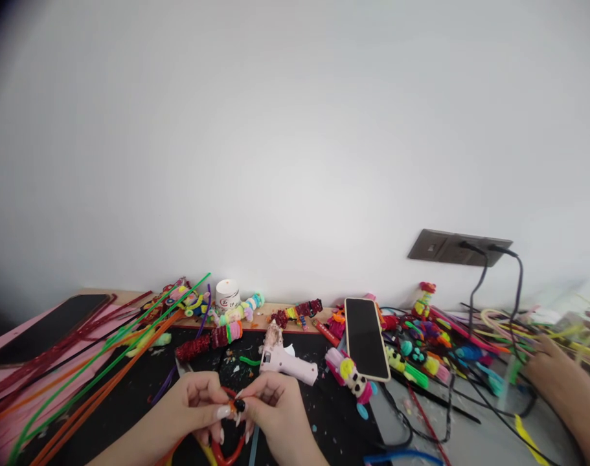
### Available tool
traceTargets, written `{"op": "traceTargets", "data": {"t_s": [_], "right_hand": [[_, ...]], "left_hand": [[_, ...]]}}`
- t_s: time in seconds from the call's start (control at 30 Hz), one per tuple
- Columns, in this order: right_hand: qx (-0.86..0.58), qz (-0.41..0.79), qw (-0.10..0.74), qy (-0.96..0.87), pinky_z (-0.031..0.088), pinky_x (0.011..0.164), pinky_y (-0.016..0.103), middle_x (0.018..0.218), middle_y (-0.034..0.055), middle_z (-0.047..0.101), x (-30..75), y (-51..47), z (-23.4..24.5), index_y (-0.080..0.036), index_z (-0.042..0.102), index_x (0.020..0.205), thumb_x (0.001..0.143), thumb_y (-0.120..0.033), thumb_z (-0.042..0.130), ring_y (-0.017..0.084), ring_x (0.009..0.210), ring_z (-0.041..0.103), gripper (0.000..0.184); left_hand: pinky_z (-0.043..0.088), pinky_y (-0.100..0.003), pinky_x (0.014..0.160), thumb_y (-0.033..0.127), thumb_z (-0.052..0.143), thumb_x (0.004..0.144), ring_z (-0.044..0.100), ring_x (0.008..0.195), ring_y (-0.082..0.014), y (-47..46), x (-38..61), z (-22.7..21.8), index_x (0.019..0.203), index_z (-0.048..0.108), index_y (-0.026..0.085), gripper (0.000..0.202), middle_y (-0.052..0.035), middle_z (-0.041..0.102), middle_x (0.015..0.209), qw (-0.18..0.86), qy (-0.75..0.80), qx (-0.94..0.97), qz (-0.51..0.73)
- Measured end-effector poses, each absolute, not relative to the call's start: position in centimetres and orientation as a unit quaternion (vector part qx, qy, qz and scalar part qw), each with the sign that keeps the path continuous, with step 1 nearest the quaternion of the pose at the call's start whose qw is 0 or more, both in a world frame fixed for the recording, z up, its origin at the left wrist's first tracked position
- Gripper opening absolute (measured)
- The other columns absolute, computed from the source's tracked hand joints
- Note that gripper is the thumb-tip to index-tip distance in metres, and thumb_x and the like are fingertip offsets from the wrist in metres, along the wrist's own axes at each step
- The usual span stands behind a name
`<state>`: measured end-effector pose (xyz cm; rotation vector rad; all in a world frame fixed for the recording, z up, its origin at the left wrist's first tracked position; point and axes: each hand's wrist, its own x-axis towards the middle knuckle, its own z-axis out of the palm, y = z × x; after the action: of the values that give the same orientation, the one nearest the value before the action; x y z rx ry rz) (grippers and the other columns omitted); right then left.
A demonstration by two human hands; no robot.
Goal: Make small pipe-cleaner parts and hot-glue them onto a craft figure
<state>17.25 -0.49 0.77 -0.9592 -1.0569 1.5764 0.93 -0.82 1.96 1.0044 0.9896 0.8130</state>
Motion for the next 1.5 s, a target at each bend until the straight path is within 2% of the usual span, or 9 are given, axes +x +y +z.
{"op": "traceTargets", "data": {"t_s": [0.47,0.8,1.07,1.5], "right_hand": [[-0.418,0.642,0.462,-0.447,0.039,0.034,0.017,0.045,-0.0007,0.061,17.4,-0.4,0.3,-0.013,0.059,0.057,0.055,-0.037,0.08,0.007,0.032,0.049,0.032],[-0.406,0.639,0.472,-0.452,0.041,0.035,0.016,0.046,0.0,0.062,17.3,-0.3,0.1,-0.011,0.062,0.06,0.054,-0.028,0.08,0.008,0.035,0.051,0.026],[-0.368,0.657,0.485,-0.445,0.045,0.038,0.018,0.051,0.0,0.065,17.3,-0.3,-0.3,-0.012,0.064,0.064,0.055,-0.021,0.081,0.009,0.039,0.055,0.022],[-0.398,0.652,0.467,-0.446,0.046,0.04,0.019,0.046,0.0011,0.064,17.3,-0.6,0.4,-0.011,0.063,0.06,0.055,-0.022,0.081,0.01,0.037,0.056,0.022]], "left_hand": [[0.041,-0.015,0.038,0.028,0.076,0.062,0.063,0.042,-0.011,-0.8,1.1,1.5,0.066,0.05,0.016,0.029,0.001,0.069,0.054,0.702,0.419,0.44,0.371],[0.046,-0.019,0.049,0.025,0.075,0.065,0.067,0.058,-0.0143,-0.3,0.7,0.8,0.074,0.057,0.014,0.023,-0.0028,0.073,0.064,0.696,0.397,0.46,0.383],[0.045,-0.021,0.051,0.027,0.078,0.06,0.066,0.056,-0.015,-0.2,0.6,1.1,0.062,0.056,0.014,0.026,-0.0026,0.072,0.057,0.674,0.419,0.465,0.394],[0.047,-0.021,0.051,0.023,0.077,0.061,0.068,0.056,-0.0162,0.0,0.2,0.1,0.06,0.061,0.013,0.018,-0.0044,0.074,0.058,0.668,0.403,0.487,0.393]]}}
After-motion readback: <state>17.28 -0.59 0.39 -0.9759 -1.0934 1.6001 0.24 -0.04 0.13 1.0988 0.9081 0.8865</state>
